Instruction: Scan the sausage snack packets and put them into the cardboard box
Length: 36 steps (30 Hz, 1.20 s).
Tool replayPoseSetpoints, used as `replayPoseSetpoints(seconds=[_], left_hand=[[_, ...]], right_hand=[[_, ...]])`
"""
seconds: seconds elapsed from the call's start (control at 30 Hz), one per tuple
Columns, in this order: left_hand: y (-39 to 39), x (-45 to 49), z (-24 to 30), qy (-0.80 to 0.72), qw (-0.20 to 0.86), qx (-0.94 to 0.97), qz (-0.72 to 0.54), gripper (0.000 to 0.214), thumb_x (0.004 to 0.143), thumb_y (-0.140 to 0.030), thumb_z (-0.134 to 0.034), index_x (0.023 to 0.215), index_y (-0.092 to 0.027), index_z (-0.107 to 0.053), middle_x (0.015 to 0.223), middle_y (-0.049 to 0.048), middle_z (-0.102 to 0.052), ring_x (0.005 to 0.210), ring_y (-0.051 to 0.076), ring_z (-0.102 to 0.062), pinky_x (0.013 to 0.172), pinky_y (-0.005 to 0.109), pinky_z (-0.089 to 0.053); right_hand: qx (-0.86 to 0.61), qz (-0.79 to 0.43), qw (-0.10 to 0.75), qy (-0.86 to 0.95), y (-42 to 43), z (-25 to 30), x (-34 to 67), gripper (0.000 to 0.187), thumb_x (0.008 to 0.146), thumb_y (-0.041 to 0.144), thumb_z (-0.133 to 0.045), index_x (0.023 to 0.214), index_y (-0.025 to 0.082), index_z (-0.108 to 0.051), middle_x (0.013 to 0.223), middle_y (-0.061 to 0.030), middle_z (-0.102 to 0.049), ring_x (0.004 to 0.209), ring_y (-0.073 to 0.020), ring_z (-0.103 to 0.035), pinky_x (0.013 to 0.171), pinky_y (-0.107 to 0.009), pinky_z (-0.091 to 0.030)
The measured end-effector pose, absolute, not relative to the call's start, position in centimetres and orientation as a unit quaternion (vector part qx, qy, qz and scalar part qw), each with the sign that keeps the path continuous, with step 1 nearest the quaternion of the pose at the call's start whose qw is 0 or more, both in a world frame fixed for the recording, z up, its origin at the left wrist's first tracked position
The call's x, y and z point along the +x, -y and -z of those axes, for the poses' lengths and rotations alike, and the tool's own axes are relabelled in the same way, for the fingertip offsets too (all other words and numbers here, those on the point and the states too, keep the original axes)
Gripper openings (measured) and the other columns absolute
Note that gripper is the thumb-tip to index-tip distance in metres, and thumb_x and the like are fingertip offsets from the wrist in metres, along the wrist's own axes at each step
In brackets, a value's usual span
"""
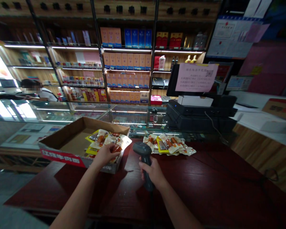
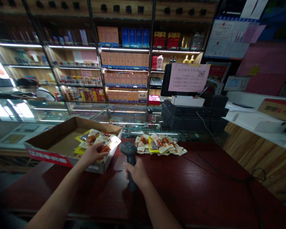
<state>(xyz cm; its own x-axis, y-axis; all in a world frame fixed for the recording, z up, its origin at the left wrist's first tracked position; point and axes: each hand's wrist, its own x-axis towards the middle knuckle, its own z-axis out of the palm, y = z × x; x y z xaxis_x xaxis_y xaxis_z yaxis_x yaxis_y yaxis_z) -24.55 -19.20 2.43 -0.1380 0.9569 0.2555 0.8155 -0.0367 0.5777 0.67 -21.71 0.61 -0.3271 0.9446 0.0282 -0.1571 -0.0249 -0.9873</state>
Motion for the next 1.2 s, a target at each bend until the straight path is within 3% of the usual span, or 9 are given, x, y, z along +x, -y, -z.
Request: replayPoseSetpoints(seconds=[0.13, 0.3, 0.43, 0.57, 0.77, 0.93, 1.07, 1.2], left_hand=[[18.8, -23.3, -2.8, -0.688, 0.124, 0.565, -0.438, 0.056, 0.06, -0.053, -0.064, 0.1, -0.014, -0.058, 0.075, 0.0039, -0.066, 0.07, 0.02, -0.06, 0.064, 0.029, -0.045], [16.7, -19.0, -1.2, -0.607, 0.212, 0.561, -0.521, 0.047, 0.065, -0.045, -0.061, 0.102, -0.016, -0.054, 0.088, 0.0064, -0.068, 0.081, 0.021, -0.064, 0.075, 0.033, -0.049], [13.1, -13.9, 1.4, -0.557, 0.299, 0.567, -0.528, 0.04, 0.067, -0.028, -0.06, 0.104, -0.013, -0.055, 0.1, 0.0103, -0.067, 0.091, 0.021, -0.064, 0.082, 0.033, -0.048], [9.5, -9.1, 2.7, -0.593, 0.326, 0.57, -0.466, 0.034, 0.068, -0.02, -0.062, 0.1, -0.013, -0.059, 0.095, 0.01, -0.069, 0.087, 0.021, -0.065, 0.077, 0.031, -0.049], [7.3, -5.2, 1.9, -0.673, 0.195, 0.633, -0.33, 0.036, 0.073, -0.019, -0.058, 0.108, -0.013, -0.061, 0.1, 0.0131, -0.067, 0.095, 0.024, -0.062, 0.081, 0.031, -0.044], [7.8, -5.0, 2.0, -0.69, 0.044, 0.682, -0.238, 0.036, 0.074, -0.029, -0.059, 0.107, -0.015, -0.063, 0.121, 0.0174, -0.055, 0.112, 0.029, -0.05, 0.092, 0.037, -0.038], [8.8, -6.0, 1.8, -0.686, -0.01, 0.686, -0.243, 0.042, 0.077, -0.034, -0.057, 0.112, -0.01, -0.058, 0.138, 0.0218, -0.038, 0.12, 0.033, -0.042, 0.098, 0.042, -0.034], [10.3, -9.0, -0.3, -0.629, -0.056, 0.708, -0.315, 0.037, 0.078, -0.033, -0.055, 0.109, -0.014, -0.061, 0.137, 0.0159, -0.042, 0.123, 0.03, -0.041, 0.104, 0.039, -0.032]], right_hand=[[-0.332, -0.65, 0.477, 0.491, 20.3, 0.7, 2.7, 0.033, 0.066, 0.035, -0.066, 0.09, 0.015, -0.054, 0.05, 0.006, -0.055, 0.033, -0.0097, -0.049, 0.033, -0.021, -0.04], [-0.304, -0.643, 0.542, 0.448, 18.0, 3.1, 6.6, 0.038, 0.067, 0.039, -0.068, 0.092, 0.014, -0.056, 0.053, 0.0049, -0.057, 0.035, -0.0096, -0.05, 0.034, -0.021, -0.041], [-0.282, -0.642, 0.587, 0.404, 16.9, 4.8, 9.2, 0.037, 0.067, 0.042, -0.068, 0.089, 0.014, -0.057, 0.053, 0.0042, -0.057, 0.035, -0.0088, -0.049, 0.035, -0.02, -0.04], [-0.258, -0.644, 0.611, 0.381, 16.4, 5.5, 10.5, 0.032, 0.068, 0.041, -0.067, 0.085, 0.016, -0.056, 0.056, 0.0033, -0.057, 0.037, -0.0098, -0.05, 0.038, -0.022, -0.042], [-0.246, -0.646, 0.64, 0.336, 15.5, 5.4, 11.0, 0.033, 0.067, 0.041, -0.065, 0.086, 0.015, -0.058, 0.053, 0.0035, -0.055, 0.036, -0.0102, -0.048, 0.036, -0.023, -0.04], [-0.251, -0.645, 0.649, 0.316, 15.4, 5.2, 11.0, 0.032, 0.066, 0.041, -0.065, 0.083, 0.016, -0.056, 0.053, 0.004, -0.055, 0.036, -0.0101, -0.047, 0.037, -0.023, -0.04], [-0.261, -0.649, 0.634, 0.331, 15.3, 5.5, 10.9, 0.033, 0.065, 0.042, -0.065, 0.084, 0.016, -0.056, 0.052, 0.004, -0.055, 0.036, -0.0104, -0.047, 0.037, -0.023, -0.039], [-0.258, -0.661, 0.616, 0.343, 15.1, 5.9, 10.8, 0.034, 0.066, 0.043, -0.065, 0.084, 0.015, -0.057, 0.053, 0.0036, -0.055, 0.036, -0.0104, -0.048, 0.037, -0.023, -0.039]])
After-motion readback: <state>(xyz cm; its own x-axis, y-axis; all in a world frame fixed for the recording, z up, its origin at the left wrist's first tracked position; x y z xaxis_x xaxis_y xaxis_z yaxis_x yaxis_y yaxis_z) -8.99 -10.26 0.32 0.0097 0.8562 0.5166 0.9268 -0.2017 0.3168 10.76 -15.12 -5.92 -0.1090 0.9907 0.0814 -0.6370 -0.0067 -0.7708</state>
